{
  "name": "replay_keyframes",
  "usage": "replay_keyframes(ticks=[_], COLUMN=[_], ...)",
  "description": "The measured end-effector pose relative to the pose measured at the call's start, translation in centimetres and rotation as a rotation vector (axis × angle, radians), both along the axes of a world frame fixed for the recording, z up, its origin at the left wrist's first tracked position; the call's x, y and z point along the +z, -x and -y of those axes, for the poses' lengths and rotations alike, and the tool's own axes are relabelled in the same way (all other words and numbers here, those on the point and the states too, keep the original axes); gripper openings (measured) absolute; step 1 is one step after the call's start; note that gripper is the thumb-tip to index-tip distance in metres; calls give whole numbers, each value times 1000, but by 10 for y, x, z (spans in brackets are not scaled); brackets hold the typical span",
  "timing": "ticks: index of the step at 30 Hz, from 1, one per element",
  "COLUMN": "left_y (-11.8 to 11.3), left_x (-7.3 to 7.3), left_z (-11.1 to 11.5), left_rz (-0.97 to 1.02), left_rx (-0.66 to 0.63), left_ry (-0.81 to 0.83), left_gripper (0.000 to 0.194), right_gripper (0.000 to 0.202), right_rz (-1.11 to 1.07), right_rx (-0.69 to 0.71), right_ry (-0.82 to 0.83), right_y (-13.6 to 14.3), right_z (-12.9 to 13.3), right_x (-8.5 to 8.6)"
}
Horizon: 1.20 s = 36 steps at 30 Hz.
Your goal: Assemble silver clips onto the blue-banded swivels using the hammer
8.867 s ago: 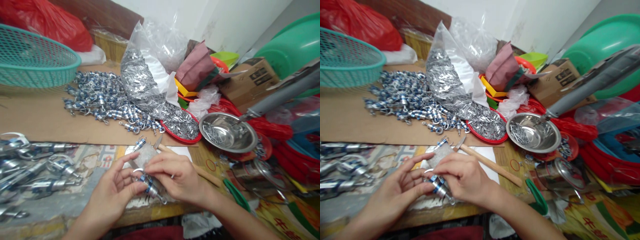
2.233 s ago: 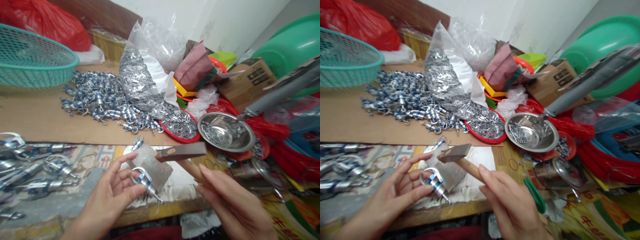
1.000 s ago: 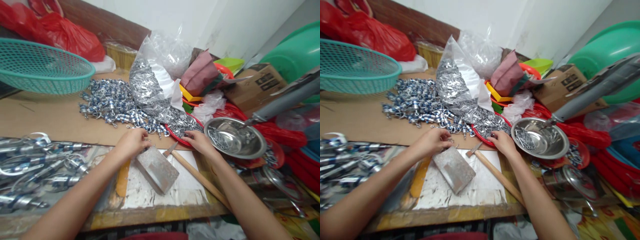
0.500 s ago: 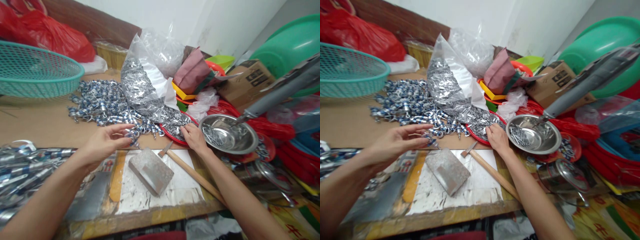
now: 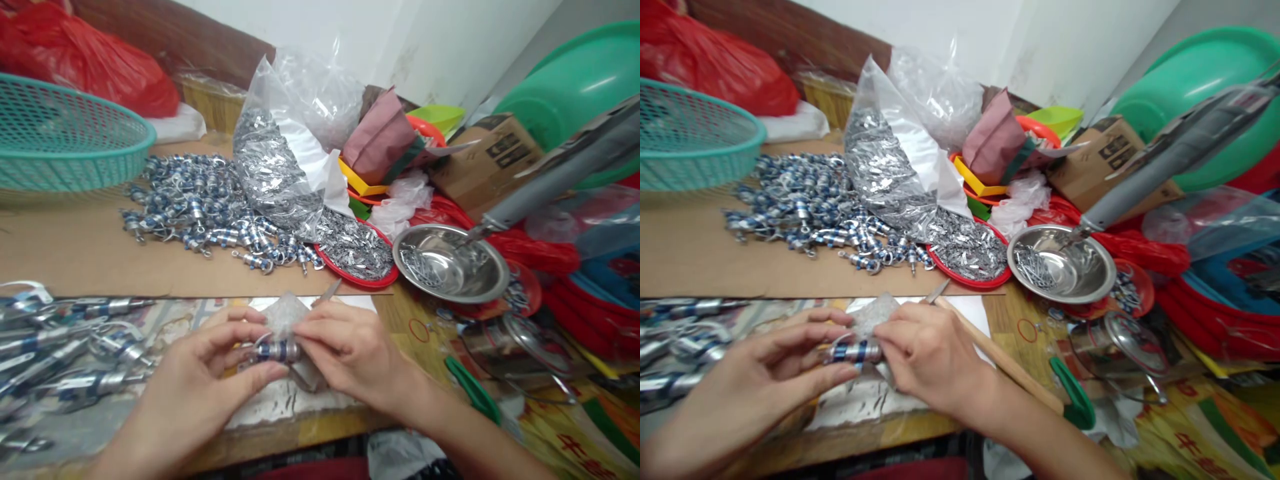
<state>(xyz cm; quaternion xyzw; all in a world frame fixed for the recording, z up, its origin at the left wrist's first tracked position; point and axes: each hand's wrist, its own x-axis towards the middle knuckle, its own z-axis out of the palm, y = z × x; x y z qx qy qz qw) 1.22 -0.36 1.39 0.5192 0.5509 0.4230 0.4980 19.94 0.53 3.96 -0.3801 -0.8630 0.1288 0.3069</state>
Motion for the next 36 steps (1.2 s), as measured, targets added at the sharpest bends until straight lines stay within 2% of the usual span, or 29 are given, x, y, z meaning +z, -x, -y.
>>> replay_keyframes(ticks=[4, 7, 11, 16, 18, 20, 21, 23, 25, 27, 31, 34, 36], left_y=[-3, -5, -9, -10, -6, -2, 0, 4, 6, 7, 8, 7, 7], left_x=[-6, -13, -19, -16, -14, -13, -13, -13, -12, -11, -9, -7, -5], left_z=[5, 8, 10, 9, 9, 9, 9, 10, 11, 13, 19, 22, 22], left_rz=[-140, -194, -155, -110, -95, -52, -14, 62, 53, -55, -214, -210, -191], left_rx=[17, 81, 189, 152, 119, 64, 35, -5, -5, -10, -41, -14, 5], left_ry=[-105, -226, -304, -451, -438, -309, -231, -123, -109, -147, -328, -423, -423], left_gripper=[9, 9, 20, 20, 19, 16, 13, 8, 7, 9, 12, 17, 16], right_gripper=[26, 27, 25, 22, 21, 18, 18, 20, 15, 14, 24, 20, 18], right_rz=[73, 107, 100, 27, -28, -133, -181, -190, -86, 33, 100, 86, 28], right_rx=[36, 38, 62, 86, 100, 108, 110, 120, 153, 210, 261, 187, 120], right_ry=[20, -4, -8, 37, 54, 66, 47, -92, -296, -433, -484, -436, -397], right_y=[10, 11, 11, 12, 12, 10, 8, 5, 1, -2, -5, -3, -1], right_z=[6, 7, 10, 12, 14, 16, 17, 19, 20, 19, 19, 21, 24], right_x=[3, 5, 7, 7, 5, -1, -4, -11, -13, -12, -3, -2, -4])
